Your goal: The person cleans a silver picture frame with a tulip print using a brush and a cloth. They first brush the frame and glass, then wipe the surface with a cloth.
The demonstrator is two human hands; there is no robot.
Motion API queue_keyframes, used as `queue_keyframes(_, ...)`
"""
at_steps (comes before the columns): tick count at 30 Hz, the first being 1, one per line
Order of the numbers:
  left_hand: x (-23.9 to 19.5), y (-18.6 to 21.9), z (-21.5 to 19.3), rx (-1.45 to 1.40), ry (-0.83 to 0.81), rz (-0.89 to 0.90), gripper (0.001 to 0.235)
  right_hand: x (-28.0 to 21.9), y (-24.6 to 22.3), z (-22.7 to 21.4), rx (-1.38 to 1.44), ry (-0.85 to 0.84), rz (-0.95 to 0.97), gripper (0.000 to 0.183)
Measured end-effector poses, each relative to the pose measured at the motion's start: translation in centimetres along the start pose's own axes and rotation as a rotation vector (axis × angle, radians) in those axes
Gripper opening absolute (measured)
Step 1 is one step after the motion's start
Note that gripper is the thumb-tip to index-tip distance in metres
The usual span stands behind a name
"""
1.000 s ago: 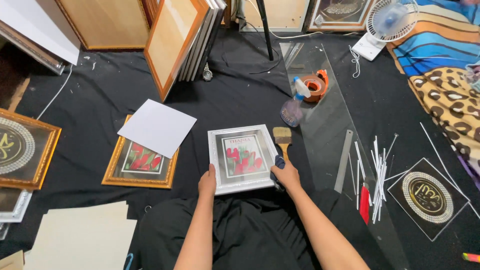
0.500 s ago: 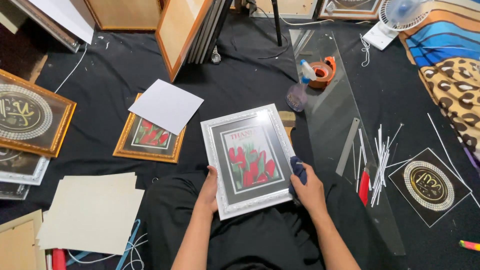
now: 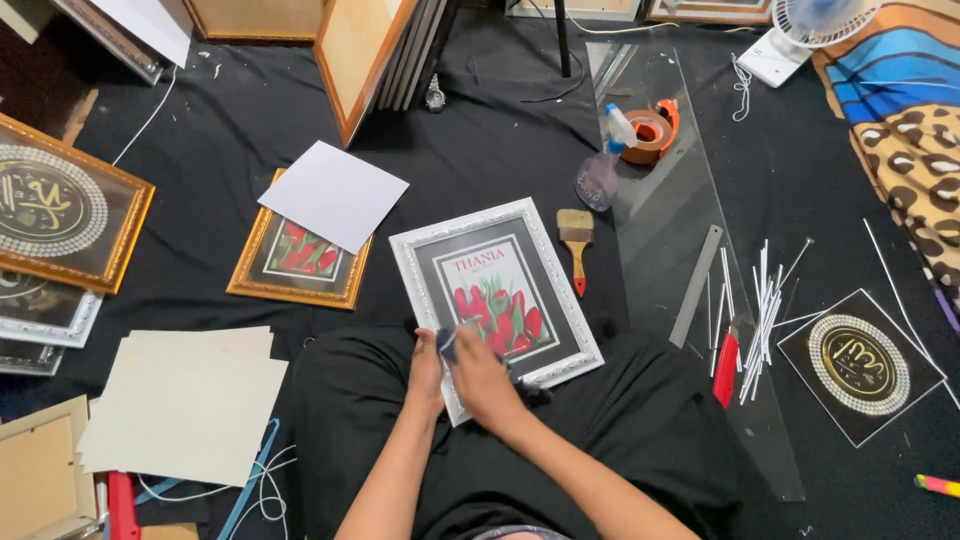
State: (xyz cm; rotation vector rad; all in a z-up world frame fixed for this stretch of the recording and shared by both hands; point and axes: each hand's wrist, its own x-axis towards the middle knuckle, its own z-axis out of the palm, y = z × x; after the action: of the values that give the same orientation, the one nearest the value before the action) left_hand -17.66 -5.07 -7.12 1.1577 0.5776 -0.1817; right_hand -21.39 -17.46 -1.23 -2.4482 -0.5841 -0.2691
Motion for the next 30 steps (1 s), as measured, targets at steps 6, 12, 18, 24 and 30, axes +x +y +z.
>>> queue_keyframes(6, -8.5, 8.5, 4.3, 0.017, -0.013, -0.063, 0.083, -0.2, 5.9, -4.6, -0.513, 0.12, 0.057, 0.04)
queue_keyframes(12, -7.2, 10.5, 5.4, -0.224, -0.158, -0.154, 0.071, -1.4, 17.7, -2.8, -0.397, 0.492, 0.383, 0.037)
queue_keyframes(18, 4.0, 3.4, 3.0, -0.194, -0.149, -0.084, 0.056, 1.2, 1.6, 0.1, 0.011, 0.023, -0.098, 0.049)
queue_keyframes(24, -4.4, 11.4, 7.4, 0.097, -0.049, -0.016, 0.076, 0.0, 10.5, -0.5, -0.457, 0.21, 0.239, 0.044)
queue_keyframes(30, 5.7, 0.5, 1.7, 0.096, 0.028, 0.004, 0.071, 0.2, 12.6, 0.8, -0.304, 0.399, 0.342, 0.05)
